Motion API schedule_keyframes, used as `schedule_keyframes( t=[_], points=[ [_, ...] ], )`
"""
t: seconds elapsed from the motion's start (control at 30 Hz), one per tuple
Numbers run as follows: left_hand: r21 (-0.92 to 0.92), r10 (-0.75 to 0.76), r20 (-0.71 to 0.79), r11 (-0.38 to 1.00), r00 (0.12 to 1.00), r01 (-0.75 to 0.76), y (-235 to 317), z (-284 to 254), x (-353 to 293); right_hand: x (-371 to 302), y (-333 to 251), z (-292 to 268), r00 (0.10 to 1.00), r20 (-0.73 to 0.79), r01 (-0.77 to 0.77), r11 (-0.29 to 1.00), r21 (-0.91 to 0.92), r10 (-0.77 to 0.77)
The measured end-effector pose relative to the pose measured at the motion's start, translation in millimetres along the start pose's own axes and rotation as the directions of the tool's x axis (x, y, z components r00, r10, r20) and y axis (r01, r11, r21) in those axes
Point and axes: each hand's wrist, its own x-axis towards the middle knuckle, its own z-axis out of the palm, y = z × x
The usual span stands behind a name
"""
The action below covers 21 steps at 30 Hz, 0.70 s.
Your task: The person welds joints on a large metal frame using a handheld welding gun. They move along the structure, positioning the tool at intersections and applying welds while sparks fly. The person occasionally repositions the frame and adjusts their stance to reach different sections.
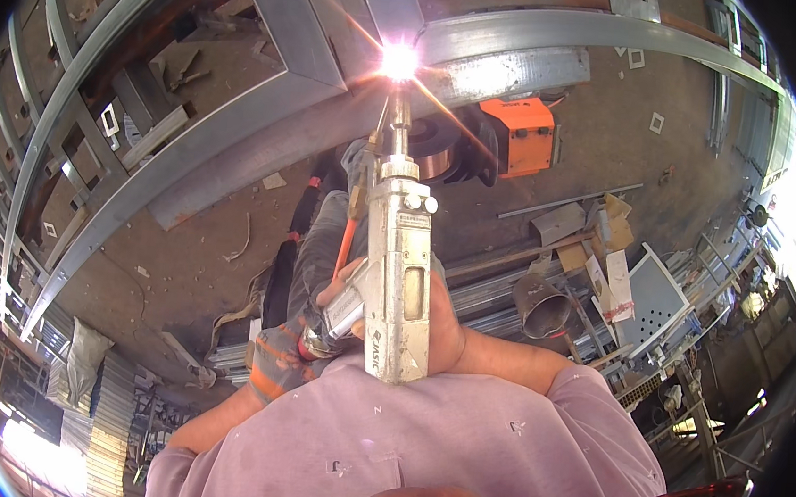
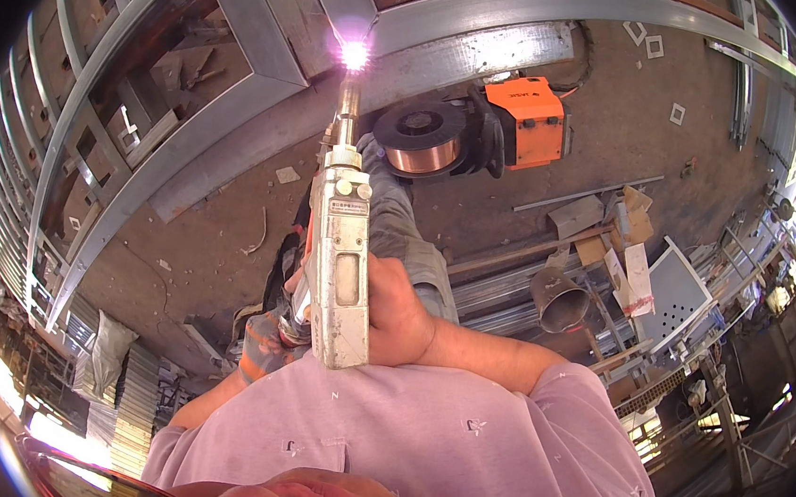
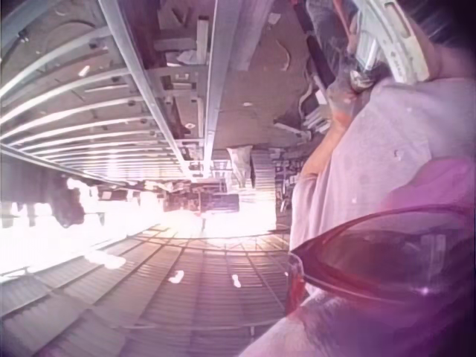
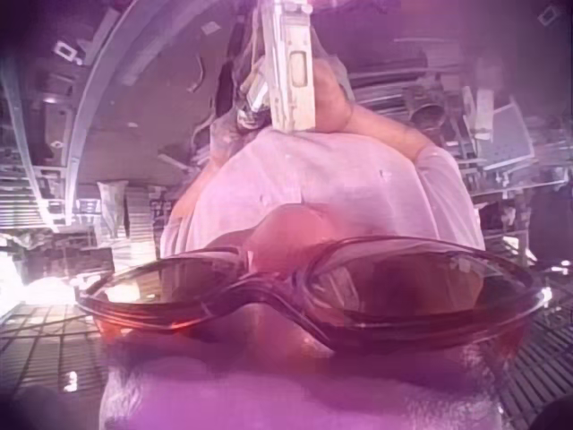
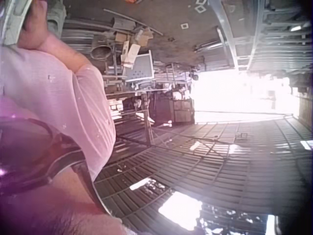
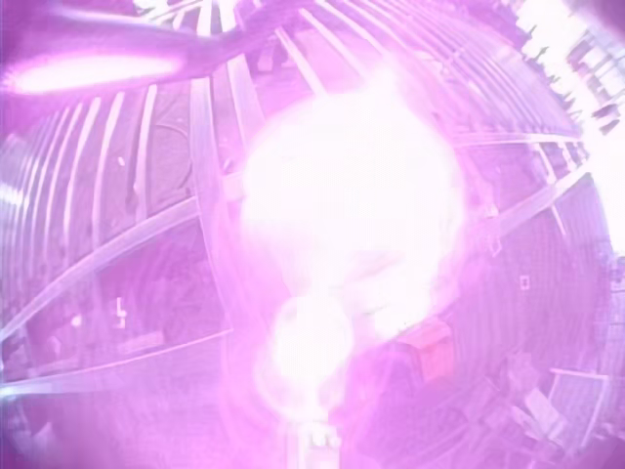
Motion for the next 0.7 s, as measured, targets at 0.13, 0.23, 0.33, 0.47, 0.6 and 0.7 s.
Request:
schedule_keyframes(
  t=[0.13, 0.23, 0.33, 0.47, 0.6, 0.7],
  points=[
    [-0.701, 0.047, 0.258, 0.696, 0.965, 0.153, -31, -31, 6, -2, -12, 4, 0.96, -0.042, -0.255, 0.928, 0.271, 0.276],
    [-0.245, 0.044, 0.089, 0.969, 0.995, -0.021, -14, -11, 7, -2, -10, 3, 0.985, -0.03, -0.165, 0.975, 0.147, 0.171],
    [-0.056, 0.048, 0.031, 0.997, 0.998, -0.046, 0, 0, 6, -3, 2, 0, 0.992, 0.059, 0.115, 0.986, -0.122, -0.108],
    [0.061, 0.061, 0.008, 0.996, 0.998, -0.062, 6, 6, 6, -3, 2, 1, 0.999, 0.044, 0.021, 0.999, -0.042, -0.019],
    [0.138, 0.067, -0.015, 0.988, 0.998, -0.065, 9, 8, 6, -3, -12, 6, 0.952, -0.024, -0.283, 0.912, 0.296, 0.304],
    [0.191, 0.08, -0.033, 0.979, 0.996, -0.073, 9, 10, 4, -5, -7, 5, 0.984, -0.014, -0.176, 0.976, 0.13, 0.179]
  ],
)
